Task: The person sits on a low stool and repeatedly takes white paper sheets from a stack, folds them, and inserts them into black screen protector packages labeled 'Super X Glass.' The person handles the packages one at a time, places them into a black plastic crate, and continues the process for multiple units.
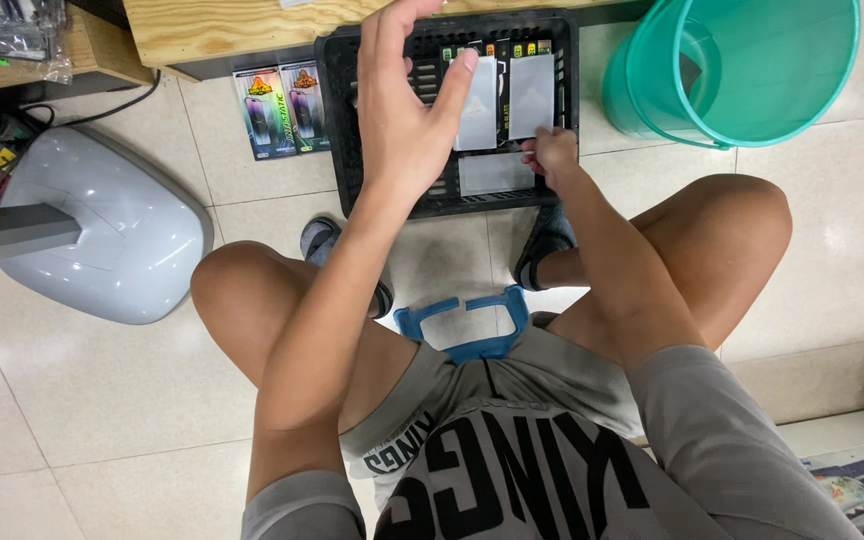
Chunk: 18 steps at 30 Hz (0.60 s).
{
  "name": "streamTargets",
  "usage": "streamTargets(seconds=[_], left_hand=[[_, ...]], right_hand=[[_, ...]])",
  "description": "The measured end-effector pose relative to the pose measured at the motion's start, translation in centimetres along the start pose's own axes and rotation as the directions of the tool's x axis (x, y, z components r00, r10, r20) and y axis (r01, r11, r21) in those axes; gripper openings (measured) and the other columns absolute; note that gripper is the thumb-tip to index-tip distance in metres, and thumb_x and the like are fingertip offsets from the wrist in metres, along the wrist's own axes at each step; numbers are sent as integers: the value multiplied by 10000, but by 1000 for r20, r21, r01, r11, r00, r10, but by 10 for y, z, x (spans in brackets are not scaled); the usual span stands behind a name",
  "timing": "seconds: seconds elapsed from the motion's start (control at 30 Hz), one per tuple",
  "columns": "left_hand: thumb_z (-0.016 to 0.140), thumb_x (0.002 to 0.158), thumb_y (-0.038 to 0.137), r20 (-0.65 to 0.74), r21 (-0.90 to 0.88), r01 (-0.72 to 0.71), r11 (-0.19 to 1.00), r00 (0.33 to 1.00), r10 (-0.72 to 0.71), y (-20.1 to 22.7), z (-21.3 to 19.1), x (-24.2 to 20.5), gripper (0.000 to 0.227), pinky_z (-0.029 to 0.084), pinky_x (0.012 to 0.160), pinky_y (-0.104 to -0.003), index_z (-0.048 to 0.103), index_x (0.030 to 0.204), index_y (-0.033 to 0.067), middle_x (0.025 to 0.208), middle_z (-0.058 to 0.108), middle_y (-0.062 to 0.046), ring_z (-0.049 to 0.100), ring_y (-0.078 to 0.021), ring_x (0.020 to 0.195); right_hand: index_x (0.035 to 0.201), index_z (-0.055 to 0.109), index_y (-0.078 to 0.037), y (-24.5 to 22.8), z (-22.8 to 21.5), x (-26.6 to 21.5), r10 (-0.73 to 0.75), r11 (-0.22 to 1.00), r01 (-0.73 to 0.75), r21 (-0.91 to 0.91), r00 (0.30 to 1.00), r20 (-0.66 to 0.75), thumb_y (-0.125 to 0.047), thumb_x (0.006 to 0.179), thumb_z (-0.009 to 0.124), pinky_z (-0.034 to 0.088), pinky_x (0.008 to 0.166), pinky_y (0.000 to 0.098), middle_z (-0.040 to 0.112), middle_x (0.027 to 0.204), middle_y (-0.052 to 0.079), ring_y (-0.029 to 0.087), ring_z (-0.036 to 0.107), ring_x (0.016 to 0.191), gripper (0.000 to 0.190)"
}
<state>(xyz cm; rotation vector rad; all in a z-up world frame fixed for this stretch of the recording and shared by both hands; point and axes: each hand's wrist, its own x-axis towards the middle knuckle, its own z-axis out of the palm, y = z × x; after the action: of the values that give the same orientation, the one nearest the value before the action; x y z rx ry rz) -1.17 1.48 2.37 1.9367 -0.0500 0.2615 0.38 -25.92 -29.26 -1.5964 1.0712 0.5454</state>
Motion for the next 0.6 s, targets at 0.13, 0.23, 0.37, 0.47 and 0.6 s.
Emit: streamTargets(seconds=[0.13, 0.23, 0.37, 0.47, 0.6], left_hand=[[690, 1049, 311, 32, -18, -11, 1000, 999, 11, 4, 2, -3, 336, 507, 1053, -394, 552, 1340, 214, 1353, 563, 4, 579, -218, 1302], [727, 1023, 305, 33, -11, 37, 999, 999, -36, 0, 5, -3, 438, 506, 1064, -382, 527, 1407, 238, 1380, 577, -6, 563, -229, 1323], [730, 1024, 308, 31, -35, 62, 997, 998, -61, 5, 7, -6, 442, 499, 1076, -388, 509, 1397, 223, 1400, 567, 2, 562, -241, 1326], [716, 1019, 305, 44, -26, 59, 998, 997, -58, 6, 8, -6, 444, 487, 1109, -403, 503, 1397, 212, 1399, 567, -20, 571, -268, 1315], [729, 1001, 306, 52, -11, 67, 998, 996, -66, 3, 11, -7, 450, 465, 1142, -400, 523, 1391, 218, 1377, 590, -15, 587, -250, 1314]], right_hand=[[913, 637, -5, -3, -3, 19, 83, 979, -61, 194, 990, -111, -212, 1036, 564, 442, 370, 242, 712, 749, 83, 181, 626, 503, 252], [1077, 710, -3, 0, 3, 32, 152, 938, -134, 319, 988, -34, -317, 1040, 582, 620, 542, 210, 809, 990, 72, 163, 757, 761, 341], [1384, 593, -99, -4, 7, 0, 219, 911, -187, 368, 975, -47, -297, 1007, 644, 692, 669, 285, 776, 1207, 92, 224, 769, 900, 430], [1208, 643, -72, 11, 7, 10, 211, 934, -168, 316, 972, -107, -414, 962, 665, 691, 676, 344, 687, 1102, 79, 214, 736, 825, 422], [1444, 528, -242, 21, 14, -9, -472, 727, 346, -593, 879, -66, -380, 966, 615, 622, 716, 501, 547, 1412, 75, 350, 624, 1160, 506]])
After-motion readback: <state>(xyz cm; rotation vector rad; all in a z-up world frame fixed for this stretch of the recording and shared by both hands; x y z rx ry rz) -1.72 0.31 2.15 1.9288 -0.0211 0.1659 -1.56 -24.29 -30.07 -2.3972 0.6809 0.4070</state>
